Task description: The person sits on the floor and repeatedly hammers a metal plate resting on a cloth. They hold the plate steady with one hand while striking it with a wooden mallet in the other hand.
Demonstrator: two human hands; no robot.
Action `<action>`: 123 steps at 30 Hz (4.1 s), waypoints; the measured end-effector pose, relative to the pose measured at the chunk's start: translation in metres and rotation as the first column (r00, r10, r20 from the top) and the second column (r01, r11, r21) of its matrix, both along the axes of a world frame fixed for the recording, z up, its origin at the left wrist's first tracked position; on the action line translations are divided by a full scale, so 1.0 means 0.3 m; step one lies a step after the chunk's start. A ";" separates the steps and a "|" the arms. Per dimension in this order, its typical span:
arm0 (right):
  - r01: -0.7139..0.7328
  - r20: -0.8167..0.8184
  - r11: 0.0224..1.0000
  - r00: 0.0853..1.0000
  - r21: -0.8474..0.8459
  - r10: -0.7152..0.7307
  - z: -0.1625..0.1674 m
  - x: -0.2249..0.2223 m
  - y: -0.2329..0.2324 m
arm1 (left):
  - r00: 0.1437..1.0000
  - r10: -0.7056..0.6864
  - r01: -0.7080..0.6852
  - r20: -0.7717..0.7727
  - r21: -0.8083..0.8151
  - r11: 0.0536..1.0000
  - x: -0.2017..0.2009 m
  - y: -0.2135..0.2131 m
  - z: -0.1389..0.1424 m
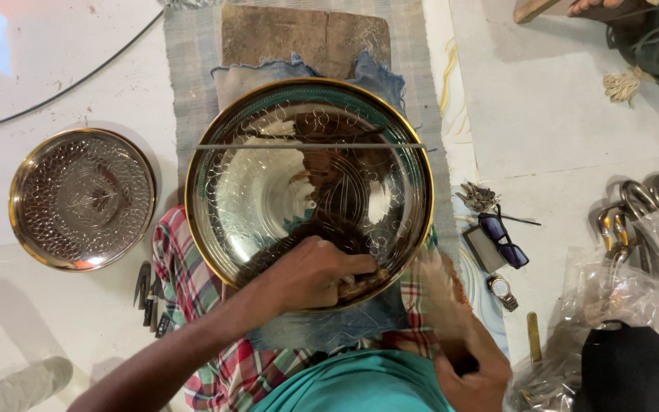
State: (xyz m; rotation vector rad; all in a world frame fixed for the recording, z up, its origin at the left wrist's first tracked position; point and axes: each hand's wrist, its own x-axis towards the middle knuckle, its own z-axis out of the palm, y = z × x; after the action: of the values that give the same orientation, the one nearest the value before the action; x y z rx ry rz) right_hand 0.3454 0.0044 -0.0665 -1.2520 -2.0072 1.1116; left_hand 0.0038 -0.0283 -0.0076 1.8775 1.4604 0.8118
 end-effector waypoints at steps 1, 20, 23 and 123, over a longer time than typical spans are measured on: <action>-0.091 0.117 0.995 0.990 0.051 0.084 0.045 -0.023 0.030 | 0.998 0.047 -0.049 -0.028 -0.081 0.996 0.013 -0.013 -0.001; -0.376 0.250 0.884 0.860 -0.279 0.445 0.458 -0.401 0.312 | 0.341 0.903 -0.921 0.263 -0.100 0.377 0.271 -0.134 0.023; -0.484 0.365 0.840 0.756 -0.246 0.543 0.518 -0.485 0.348 | 0.339 0.908 -0.932 0.246 -0.046 0.360 0.269 -0.132 0.030; 0.083 0.055 0.982 0.994 0.170 -0.093 -0.123 0.107 -0.073 | 0.953 -0.298 0.297 0.054 0.027 0.954 -0.042 0.097 0.013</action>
State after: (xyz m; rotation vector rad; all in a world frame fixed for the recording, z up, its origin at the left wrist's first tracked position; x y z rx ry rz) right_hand 0.3774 -0.0176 -0.1034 -1.2886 -2.0239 0.8521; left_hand -0.0087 0.0007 -0.0038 2.0081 1.1009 0.7280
